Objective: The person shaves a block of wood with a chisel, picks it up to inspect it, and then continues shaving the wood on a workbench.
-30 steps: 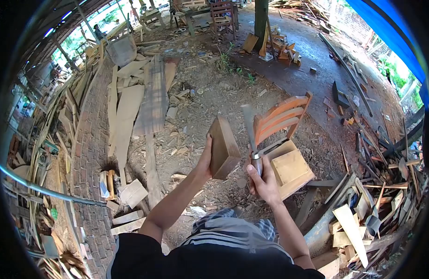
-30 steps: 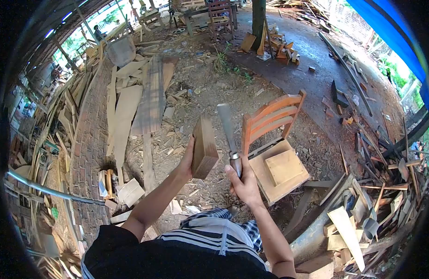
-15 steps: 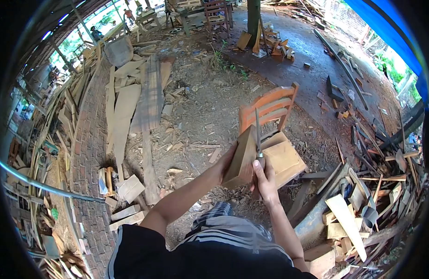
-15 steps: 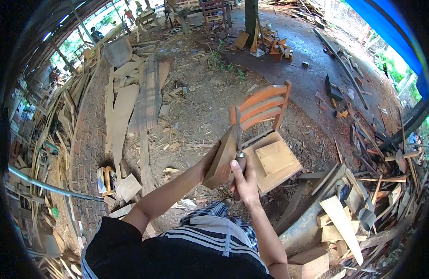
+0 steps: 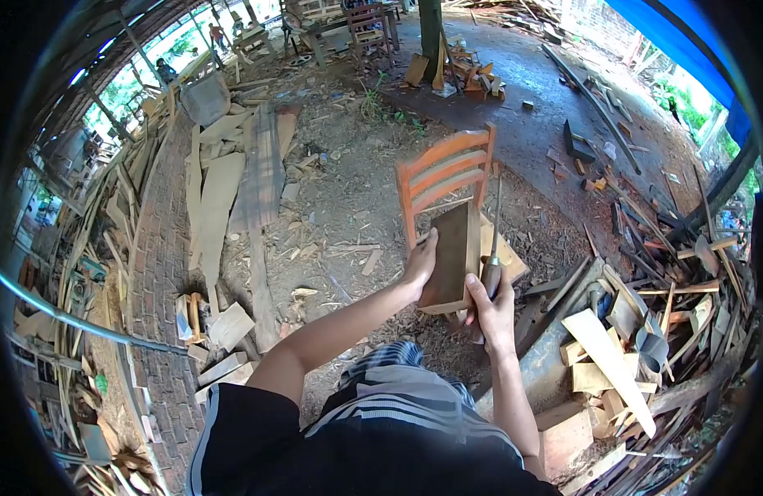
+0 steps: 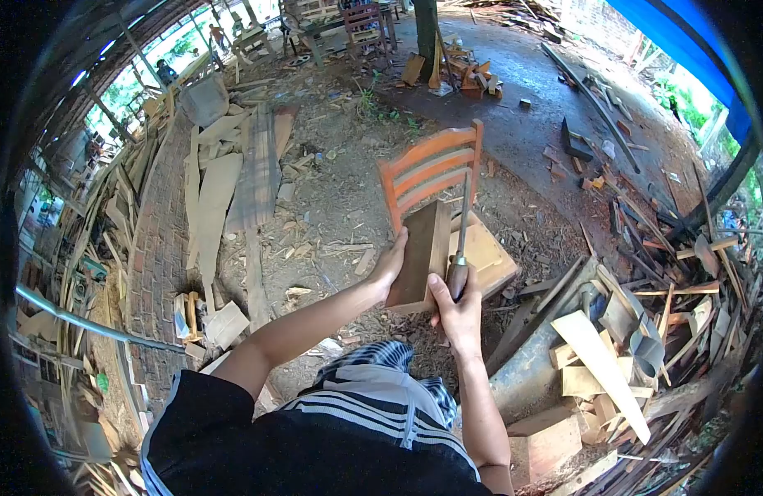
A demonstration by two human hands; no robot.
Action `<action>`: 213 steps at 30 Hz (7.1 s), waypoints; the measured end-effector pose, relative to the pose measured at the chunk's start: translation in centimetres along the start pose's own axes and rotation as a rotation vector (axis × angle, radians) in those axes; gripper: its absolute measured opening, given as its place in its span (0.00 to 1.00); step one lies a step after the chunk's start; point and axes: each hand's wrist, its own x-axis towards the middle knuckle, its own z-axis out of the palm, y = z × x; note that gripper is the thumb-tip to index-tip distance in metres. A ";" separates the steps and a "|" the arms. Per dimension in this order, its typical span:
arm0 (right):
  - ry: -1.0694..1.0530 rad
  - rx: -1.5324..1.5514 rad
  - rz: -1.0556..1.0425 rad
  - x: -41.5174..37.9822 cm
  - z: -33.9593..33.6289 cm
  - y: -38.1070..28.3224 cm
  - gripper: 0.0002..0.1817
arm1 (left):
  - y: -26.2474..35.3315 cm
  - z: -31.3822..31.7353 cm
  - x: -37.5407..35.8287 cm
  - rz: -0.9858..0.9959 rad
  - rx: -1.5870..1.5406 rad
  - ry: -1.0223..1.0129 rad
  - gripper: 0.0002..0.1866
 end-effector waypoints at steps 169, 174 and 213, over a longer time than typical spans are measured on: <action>1.762 -0.207 0.801 -26.2 -14.7 14.7 0.33 | -34.0 35.9 -14.5 1.434 1.259 -2.361 0.40; 1.967 0.136 0.503 -26.9 -15.3 14.9 0.29 | -38.7 40.6 -16.3 0.984 1.707 -1.910 0.54; 1.852 -0.326 0.905 -23.9 -17.0 15.0 0.32 | -33.6 36.7 -11.8 1.247 1.506 -2.374 0.49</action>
